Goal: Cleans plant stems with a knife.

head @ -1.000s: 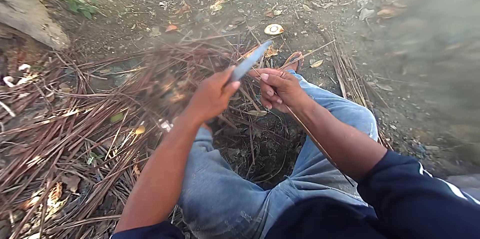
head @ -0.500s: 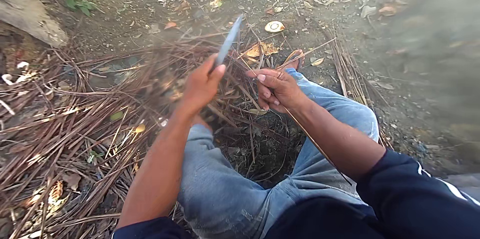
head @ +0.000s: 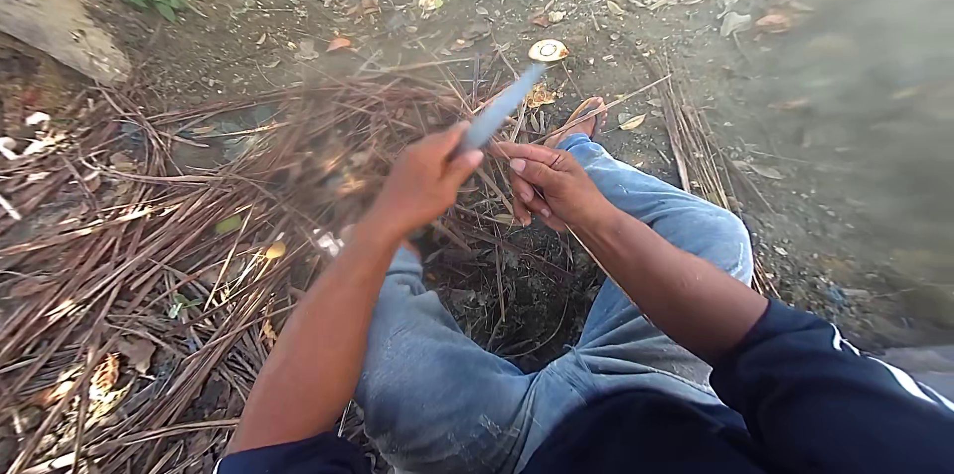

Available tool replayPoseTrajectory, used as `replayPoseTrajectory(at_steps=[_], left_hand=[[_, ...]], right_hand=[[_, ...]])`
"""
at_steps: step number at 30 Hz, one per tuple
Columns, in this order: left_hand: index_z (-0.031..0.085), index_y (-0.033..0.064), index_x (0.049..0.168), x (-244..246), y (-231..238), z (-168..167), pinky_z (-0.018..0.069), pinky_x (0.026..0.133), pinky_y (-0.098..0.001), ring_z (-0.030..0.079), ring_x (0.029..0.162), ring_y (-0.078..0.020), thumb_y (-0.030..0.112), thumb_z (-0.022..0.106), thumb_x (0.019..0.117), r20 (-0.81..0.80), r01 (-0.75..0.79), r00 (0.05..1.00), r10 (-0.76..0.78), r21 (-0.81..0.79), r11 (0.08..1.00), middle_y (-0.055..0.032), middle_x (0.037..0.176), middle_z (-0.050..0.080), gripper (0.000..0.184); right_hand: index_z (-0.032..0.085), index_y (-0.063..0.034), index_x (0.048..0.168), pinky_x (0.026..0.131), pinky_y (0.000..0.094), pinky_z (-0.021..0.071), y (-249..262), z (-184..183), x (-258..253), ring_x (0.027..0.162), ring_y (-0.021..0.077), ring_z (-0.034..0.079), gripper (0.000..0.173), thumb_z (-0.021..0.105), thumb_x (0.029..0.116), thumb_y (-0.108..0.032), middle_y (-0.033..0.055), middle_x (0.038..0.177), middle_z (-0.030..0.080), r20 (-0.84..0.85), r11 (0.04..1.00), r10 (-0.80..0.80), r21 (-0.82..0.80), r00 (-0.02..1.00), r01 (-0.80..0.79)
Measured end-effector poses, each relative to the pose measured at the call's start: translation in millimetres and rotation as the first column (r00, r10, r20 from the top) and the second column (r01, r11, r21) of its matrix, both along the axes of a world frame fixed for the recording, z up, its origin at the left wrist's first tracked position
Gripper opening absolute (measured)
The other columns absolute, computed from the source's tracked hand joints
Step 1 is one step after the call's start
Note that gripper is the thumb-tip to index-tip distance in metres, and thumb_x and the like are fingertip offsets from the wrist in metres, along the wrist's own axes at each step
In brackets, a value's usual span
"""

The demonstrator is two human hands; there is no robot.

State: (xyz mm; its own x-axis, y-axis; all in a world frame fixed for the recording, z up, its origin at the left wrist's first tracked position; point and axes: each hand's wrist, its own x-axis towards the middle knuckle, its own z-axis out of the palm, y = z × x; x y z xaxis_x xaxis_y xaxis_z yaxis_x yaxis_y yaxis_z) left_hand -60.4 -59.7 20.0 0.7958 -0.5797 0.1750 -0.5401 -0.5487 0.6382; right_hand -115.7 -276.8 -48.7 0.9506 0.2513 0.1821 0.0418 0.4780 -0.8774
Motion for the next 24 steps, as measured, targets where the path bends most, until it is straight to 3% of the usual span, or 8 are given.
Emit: replayPoseTrajectory(at_steps=[2,3,6,10,15,17,19,24], left_hand=[[0.057,0.0045,0.144,-3.8,-1.7,-8.8,0.0573,0.079,-0.0470,0.067,0.087,-0.0239,0.036,0.053,0.1058,0.167,0.081,0.981,-0.102,0.123,0.989,-0.0140,0.110,0.069,0.049],[0.057,0.0051,0.144,-0.9,1.6,-10.4,0.0570,0.079,-0.0487,0.068,0.088,-0.0260,0.038,0.052,0.1060,0.209,0.070,0.973,-0.099,0.142,0.987,-0.0146,0.109,0.069,0.051],[0.054,0.0045,0.147,13.4,19.3,-11.2,0.0546,0.091,-0.0532,0.069,0.101,-0.0320,0.037,0.050,0.1074,0.208,-0.075,0.977,0.050,0.115,0.990,-0.0195,0.117,0.069,0.051],[0.055,0.0039,0.145,4.6,15.7,-11.1,0.0568,0.081,-0.0503,0.068,0.089,-0.0289,0.037,0.050,0.1070,0.247,-0.026,0.969,-0.007,0.130,0.991,-0.0169,0.106,0.068,0.051],[0.050,0.0007,0.149,16.7,28.0,1.0,0.0505,0.097,-0.0542,0.067,0.109,-0.0346,0.031,0.047,0.1093,0.150,-0.169,0.976,0.156,0.080,0.982,-0.0240,0.121,0.067,0.050],[0.053,0.0017,0.146,4.2,18.4,-2.6,0.0554,0.088,-0.0545,0.069,0.099,-0.0339,0.033,0.049,0.1081,0.225,-0.094,0.972,0.062,0.134,0.987,-0.0213,0.115,0.068,0.050],[0.056,0.0049,0.145,-5.0,8.4,-6.2,0.0579,0.076,-0.0520,0.069,0.086,-0.0306,0.038,0.050,0.1064,0.300,-0.006,0.953,-0.052,0.192,0.981,-0.0167,0.107,0.068,0.051],[0.051,0.0008,0.147,9.6,22.0,-2.6,0.0521,0.094,-0.0571,0.067,0.107,-0.0376,0.035,0.048,0.1080,0.240,-0.129,0.966,0.093,0.141,0.982,-0.0238,0.119,0.068,0.052]], right_hand=[[0.065,-0.0075,0.108,0.043,0.0230,0.0503,-0.1,1.6,3.8,0.039,0.0061,0.046,0.023,0.044,0.1077,-0.016,-0.0001,0.056,0.050,0.004,0.999,-0.025,0.025,1.000,0.025],[0.065,-0.0075,0.109,0.042,0.0229,0.0498,-1.6,2.2,4.9,0.039,0.0060,0.046,0.023,0.045,0.1078,-0.017,0.0001,0.056,0.050,0.008,0.999,-0.028,0.032,1.000,0.028],[0.058,-0.0061,0.142,0.042,0.0214,0.0491,-5.7,2.5,3.4,0.039,0.0048,0.045,0.039,0.042,0.1082,-0.016,-0.0009,0.056,0.048,-0.002,1.000,-0.009,0.029,1.000,0.009],[0.060,-0.0072,0.140,0.043,0.0212,0.0495,-7.2,2.9,4.5,0.039,0.0043,0.046,0.038,0.043,0.1073,-0.015,-0.0011,0.055,0.048,0.022,1.000,0.000,0.027,1.000,-0.001],[0.061,-0.0069,0.140,0.043,0.0209,0.0495,-13.5,3.4,2.0,0.040,0.0044,0.046,0.037,0.046,0.1063,-0.014,-0.0005,0.055,0.049,0.048,1.000,-0.002,0.018,0.999,0.001],[0.063,-0.0069,0.136,0.042,0.0211,0.0491,-13.4,3.7,5.4,0.039,0.0050,0.046,0.035,0.047,0.1056,-0.014,0.0006,0.056,0.051,0.049,0.999,-0.035,0.028,0.998,0.034],[0.068,-0.0083,0.117,0.041,0.0215,0.0479,-12.5,3.2,5.5,0.038,0.0061,0.046,0.023,0.050,0.1054,-0.016,0.0020,0.055,0.051,0.043,0.998,-0.065,0.031,0.997,0.063],[0.062,-0.0091,0.139,0.039,0.0208,0.0468,-12.0,4.6,1.4,0.037,0.0058,0.044,0.037,0.048,0.1057,-0.015,0.0018,0.055,0.050,0.014,0.996,-0.084,0.026,0.996,0.083]])
